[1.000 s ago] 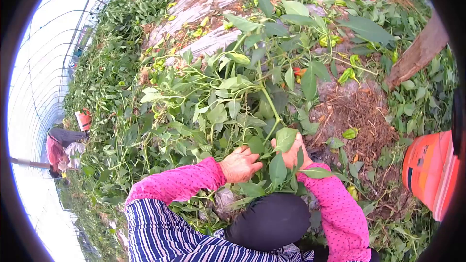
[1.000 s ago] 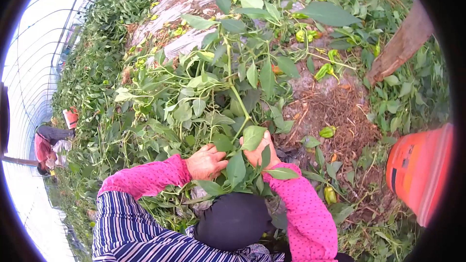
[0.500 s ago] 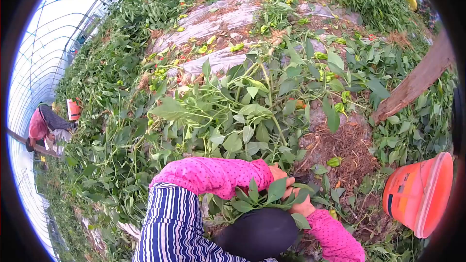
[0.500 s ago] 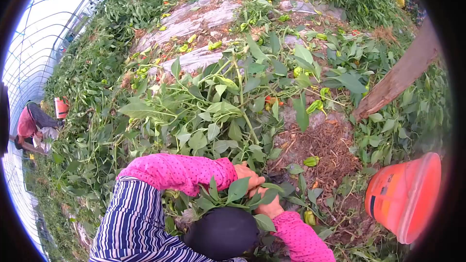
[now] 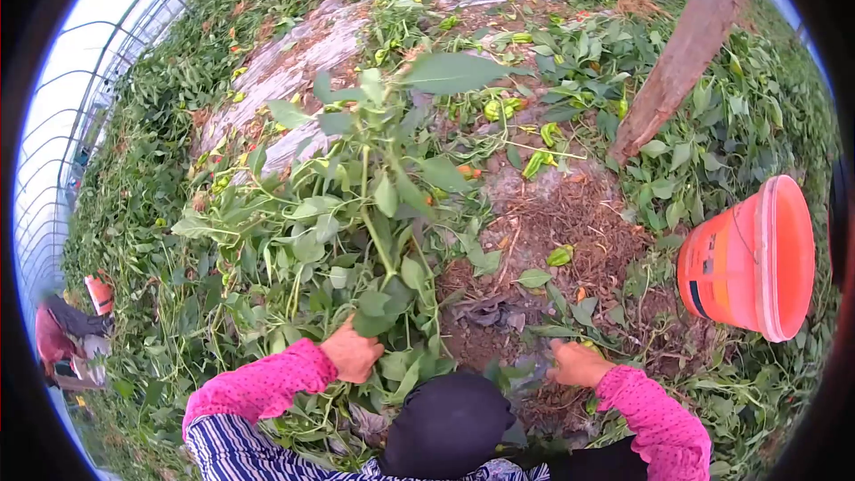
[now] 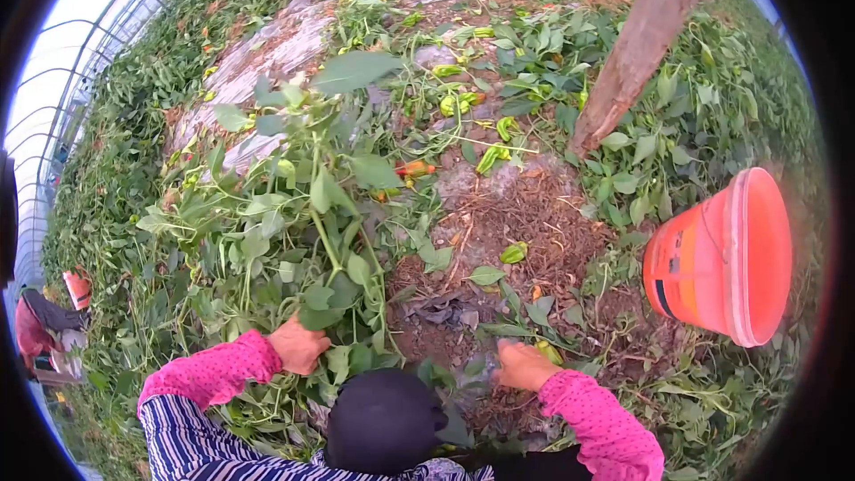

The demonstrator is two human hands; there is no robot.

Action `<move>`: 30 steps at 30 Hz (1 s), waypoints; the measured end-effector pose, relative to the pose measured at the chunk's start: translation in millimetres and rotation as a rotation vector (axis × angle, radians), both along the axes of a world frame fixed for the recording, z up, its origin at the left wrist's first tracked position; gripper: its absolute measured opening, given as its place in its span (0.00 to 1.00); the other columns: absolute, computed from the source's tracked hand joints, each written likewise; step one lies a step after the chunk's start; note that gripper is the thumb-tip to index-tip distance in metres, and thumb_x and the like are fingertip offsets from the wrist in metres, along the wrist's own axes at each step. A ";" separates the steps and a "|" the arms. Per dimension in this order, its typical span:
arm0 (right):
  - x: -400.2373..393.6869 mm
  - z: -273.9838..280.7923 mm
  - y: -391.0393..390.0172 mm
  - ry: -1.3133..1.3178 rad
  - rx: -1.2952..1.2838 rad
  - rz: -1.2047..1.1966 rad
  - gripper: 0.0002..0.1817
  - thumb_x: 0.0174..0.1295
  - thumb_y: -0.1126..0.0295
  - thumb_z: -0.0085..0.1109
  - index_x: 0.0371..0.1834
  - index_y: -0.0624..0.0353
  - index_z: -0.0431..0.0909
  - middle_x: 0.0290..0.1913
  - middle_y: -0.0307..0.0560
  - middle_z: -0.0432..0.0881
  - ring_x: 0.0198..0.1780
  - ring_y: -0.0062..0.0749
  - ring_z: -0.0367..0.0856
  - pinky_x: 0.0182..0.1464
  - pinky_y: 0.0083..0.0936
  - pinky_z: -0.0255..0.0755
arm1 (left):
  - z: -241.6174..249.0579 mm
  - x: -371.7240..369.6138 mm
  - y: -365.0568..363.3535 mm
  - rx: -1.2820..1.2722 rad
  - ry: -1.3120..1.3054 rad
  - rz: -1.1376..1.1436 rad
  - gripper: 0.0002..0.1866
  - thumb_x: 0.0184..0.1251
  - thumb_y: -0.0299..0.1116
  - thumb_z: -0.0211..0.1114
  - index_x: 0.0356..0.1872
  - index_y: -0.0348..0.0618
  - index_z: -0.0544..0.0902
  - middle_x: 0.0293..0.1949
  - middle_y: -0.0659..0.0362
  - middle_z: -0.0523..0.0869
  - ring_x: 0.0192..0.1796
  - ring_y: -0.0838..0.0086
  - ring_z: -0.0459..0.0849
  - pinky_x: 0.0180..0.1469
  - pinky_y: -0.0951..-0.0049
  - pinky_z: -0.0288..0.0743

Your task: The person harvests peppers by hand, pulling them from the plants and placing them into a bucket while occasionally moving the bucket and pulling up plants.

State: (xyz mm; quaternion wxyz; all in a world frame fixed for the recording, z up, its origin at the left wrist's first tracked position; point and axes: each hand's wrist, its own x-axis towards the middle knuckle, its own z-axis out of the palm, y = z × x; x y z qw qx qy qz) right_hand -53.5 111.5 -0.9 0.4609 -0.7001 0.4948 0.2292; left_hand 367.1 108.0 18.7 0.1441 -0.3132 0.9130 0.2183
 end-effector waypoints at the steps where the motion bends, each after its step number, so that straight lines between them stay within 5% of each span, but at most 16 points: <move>1: -1.1 8.2 -4.6 0.016 -0.034 -0.092 0.22 0.54 0.58 0.59 0.42 0.65 0.70 0.39 0.65 0.79 0.46 0.58 0.78 0.47 0.45 0.71 | -11.3 23.2 13.0 -0.028 0.020 0.010 0.14 0.36 0.35 0.60 0.27 0.39 0.79 0.25 0.53 0.82 0.47 0.55 0.79 0.60 0.38 0.54; 2: -1.9 16.3 -10.6 0.031 -0.071 -0.176 0.20 0.55 0.57 0.58 0.40 0.65 0.71 0.38 0.62 0.80 0.45 0.58 0.78 0.47 0.45 0.71 | -53.4 63.5 37.5 0.256 -0.242 0.196 0.21 0.40 0.36 0.61 0.40 0.39 0.78 0.30 0.53 0.82 0.44 0.56 0.80 0.54 0.51 0.69; 3: -2.3 24.2 -17.2 0.001 -0.086 -0.206 0.19 0.56 0.57 0.54 0.38 0.65 0.72 0.37 0.61 0.80 0.43 0.58 0.78 0.44 0.46 0.71 | -23.7 65.0 32.0 0.155 -0.373 0.049 0.24 0.44 0.33 0.60 0.48 0.40 0.76 0.33 0.50 0.83 0.43 0.56 0.81 0.48 0.56 0.75; 6: -8.5 34.2 -27.1 -0.132 -0.168 -0.319 0.18 0.56 0.59 0.52 0.40 0.64 0.72 0.35 0.63 0.79 0.39 0.59 0.77 0.41 0.47 0.70 | -81.1 142.0 42.1 -0.038 -0.438 -0.234 0.22 0.49 0.29 0.57 0.49 0.41 0.75 0.34 0.51 0.83 0.37 0.55 0.83 0.40 0.60 0.77; 9: -15.9 41.4 -32.5 -0.287 -0.342 -0.386 0.16 0.57 0.62 0.49 0.42 0.64 0.71 0.33 0.64 0.77 0.37 0.61 0.76 0.39 0.48 0.69 | -91.0 118.4 32.2 0.375 -0.542 -0.118 0.22 0.49 0.36 0.60 0.48 0.41 0.76 0.38 0.54 0.84 0.42 0.61 0.81 0.52 0.58 0.67; 11: -17.8 48.4 -38.0 -0.422 -0.495 -0.432 0.15 0.57 0.66 0.48 0.44 0.64 0.70 0.35 0.64 0.78 0.39 0.60 0.77 0.41 0.46 0.70 | -57.3 60.3 28.4 0.342 -0.476 -0.075 0.13 0.45 0.43 0.61 0.31 0.48 0.82 0.37 0.61 0.83 0.43 0.63 0.82 0.53 0.49 0.60; 16: -22.2 100.7 -51.6 -0.519 -0.706 -0.564 0.09 0.60 0.69 0.53 0.40 0.63 0.73 0.31 0.56 0.78 0.34 0.52 0.79 0.37 0.37 0.71 | 35.4 -60.3 -25.1 0.441 -0.413 -0.245 0.25 0.46 0.46 0.60 0.48 0.48 0.78 0.43 0.53 0.82 0.49 0.60 0.80 0.50 0.57 0.63; 18: -32.9 138.8 -53.3 -0.451 -0.915 -0.596 0.06 0.59 0.74 0.55 0.38 0.62 0.74 0.29 0.53 0.78 0.31 0.44 0.79 0.33 0.32 0.71 | 47.3 -81.6 -45.1 0.520 -0.408 -0.310 0.25 0.48 0.45 0.60 0.50 0.48 0.77 0.44 0.51 0.82 0.51 0.59 0.79 0.51 0.57 0.64; 20: -59.5 173.3 -55.8 -0.284 -1.419 -0.487 0.05 0.60 0.75 0.55 0.39 0.62 0.75 0.27 0.47 0.77 0.28 0.33 0.78 0.30 0.27 0.70 | 58.0 -95.8 -65.7 0.326 0.062 -0.077 0.21 0.53 0.41 0.58 0.48 0.44 0.76 0.44 0.49 0.81 0.50 0.55 0.79 0.52 0.55 0.67; 21: -75.5 192.4 -52.8 -0.312 -1.495 -0.611 0.07 0.68 0.72 0.47 0.42 0.63 0.74 0.30 0.40 0.76 0.30 0.22 0.74 0.31 0.19 0.69 | 61.2 -108.6 -80.2 0.292 0.083 -0.048 0.21 0.55 0.39 0.56 0.50 0.43 0.76 0.47 0.48 0.80 0.51 0.55 0.78 0.52 0.53 0.68; 22: -95.8 210.6 -53.8 -0.396 -1.606 -0.745 0.10 0.70 0.71 0.44 0.44 0.65 0.74 0.33 0.41 0.76 0.32 0.22 0.75 0.33 0.17 0.70 | 61.7 -122.0 -94.1 0.257 0.105 -0.017 0.20 0.57 0.37 0.55 0.51 0.42 0.75 0.50 0.48 0.78 0.52 0.55 0.76 0.53 0.52 0.68; 25: -180.0 255.0 -68.3 -0.292 -2.065 -0.883 0.15 0.71 0.65 0.46 0.50 0.64 0.75 0.36 0.41 0.79 0.36 0.19 0.77 0.35 0.14 0.71 | 46.5 -157.9 -113.9 0.152 -0.236 -0.058 0.19 0.52 0.35 0.58 0.46 0.41 0.76 0.41 0.47 0.78 0.47 0.54 0.77 0.45 0.53 0.72; 27: -262.6 258.6 -70.8 0.354 -1.932 -0.769 0.19 0.70 0.60 0.46 0.52 0.66 0.73 0.43 0.50 0.81 0.44 0.36 0.79 0.48 0.26 0.72 | 34.7 -173.8 -124.1 0.215 -0.408 -0.115 0.17 0.50 0.35 0.59 0.43 0.40 0.77 0.37 0.48 0.78 0.44 0.53 0.78 0.43 0.53 0.72; 28: -355.0 236.2 -65.4 0.596 -1.661 -0.639 0.23 0.67 0.57 0.48 0.54 0.66 0.72 0.47 0.56 0.80 0.51 0.47 0.78 0.55 0.33 0.68 | 13.0 -169.9 -127.4 0.141 -0.154 -0.238 0.17 0.50 0.35 0.59 0.42 0.40 0.76 0.36 0.49 0.78 0.43 0.53 0.78 0.42 0.53 0.72; 30: -398.0 207.8 -46.7 0.605 -1.259 -1.015 0.24 0.66 0.56 0.50 0.54 0.66 0.73 0.49 0.54 0.80 0.51 0.37 0.77 0.55 0.27 0.68 | -13.2 -169.8 -139.7 0.121 0.110 -0.422 0.17 0.49 0.36 0.59 0.41 0.41 0.76 0.35 0.49 0.78 0.41 0.53 0.78 0.41 0.53 0.72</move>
